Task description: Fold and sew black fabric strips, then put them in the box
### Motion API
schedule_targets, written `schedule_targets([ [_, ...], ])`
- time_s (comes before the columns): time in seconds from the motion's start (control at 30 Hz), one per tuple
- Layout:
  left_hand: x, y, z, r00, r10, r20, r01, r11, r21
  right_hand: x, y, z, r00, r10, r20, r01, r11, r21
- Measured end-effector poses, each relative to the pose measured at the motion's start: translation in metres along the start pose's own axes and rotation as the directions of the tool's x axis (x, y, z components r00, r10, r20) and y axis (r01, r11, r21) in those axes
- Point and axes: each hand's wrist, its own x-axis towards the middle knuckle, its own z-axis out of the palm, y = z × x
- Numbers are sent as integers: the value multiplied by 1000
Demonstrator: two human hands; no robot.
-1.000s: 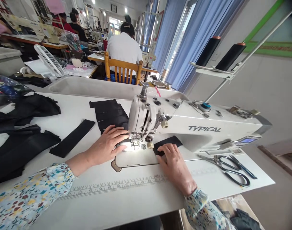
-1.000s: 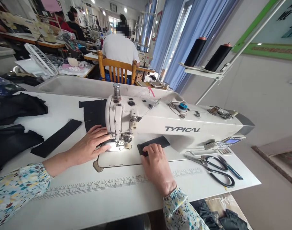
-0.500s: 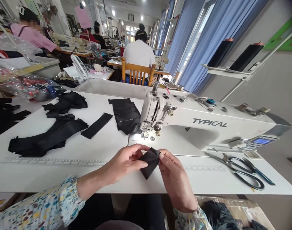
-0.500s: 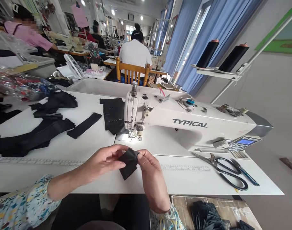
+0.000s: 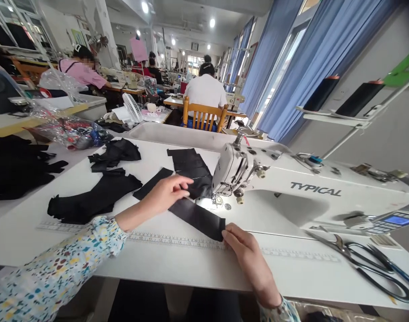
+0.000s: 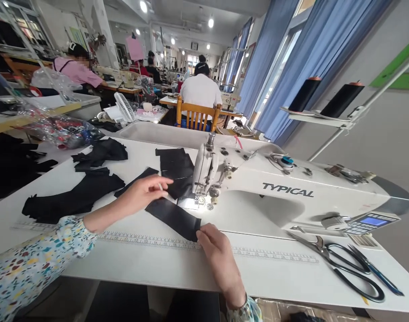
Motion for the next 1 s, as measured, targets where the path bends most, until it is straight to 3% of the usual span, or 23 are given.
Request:
schedule_targets([
  [0.03,-2,-5,-2,997,-5,-74,6,1000,13,-1,1,-1,1000,-29,-1,29,999,-45],
  [0.1,-14,-11,-4,993,6,-121,-3,1000,28,-5,7,-5,994,-105,16,106,983,-150],
  [0.2,-44,-17,3,995,96,19,-97,993,65,-9,17,-17,971,-238,11,228,916,-331],
  [0.27,-60,-20,12,984,158,87,-169,976,140,-6,23,-21,928,-372,19,336,816,-470],
  [0.37,-65,-27,21,953,249,170,-287,924,254,5,24,-18,852,-502,147,486,657,-576],
  [0.43,-58,-31,21,937,293,191,-339,897,284,12,21,-11,818,-533,218,551,617,-561],
  [0.5,-47,-33,20,941,308,142,-338,889,308,15,18,-2,797,-554,241,588,617,-524],
  [0.67,-15,-33,29,929,369,-21,-318,827,463,8,12,18,833,-505,226,550,707,-446],
  [0.83,23,-36,44,891,453,32,-409,770,490,0,11,26,836,-500,225,545,714,-440],
  [0.9,37,-42,35,877,480,31,-429,752,500,-2,12,26,820,-525,230,568,692,-445],
  [1.0,50,-52,6,879,471,-72,-366,763,532,-4,14,24,796,-559,232,597,663,-452],
])
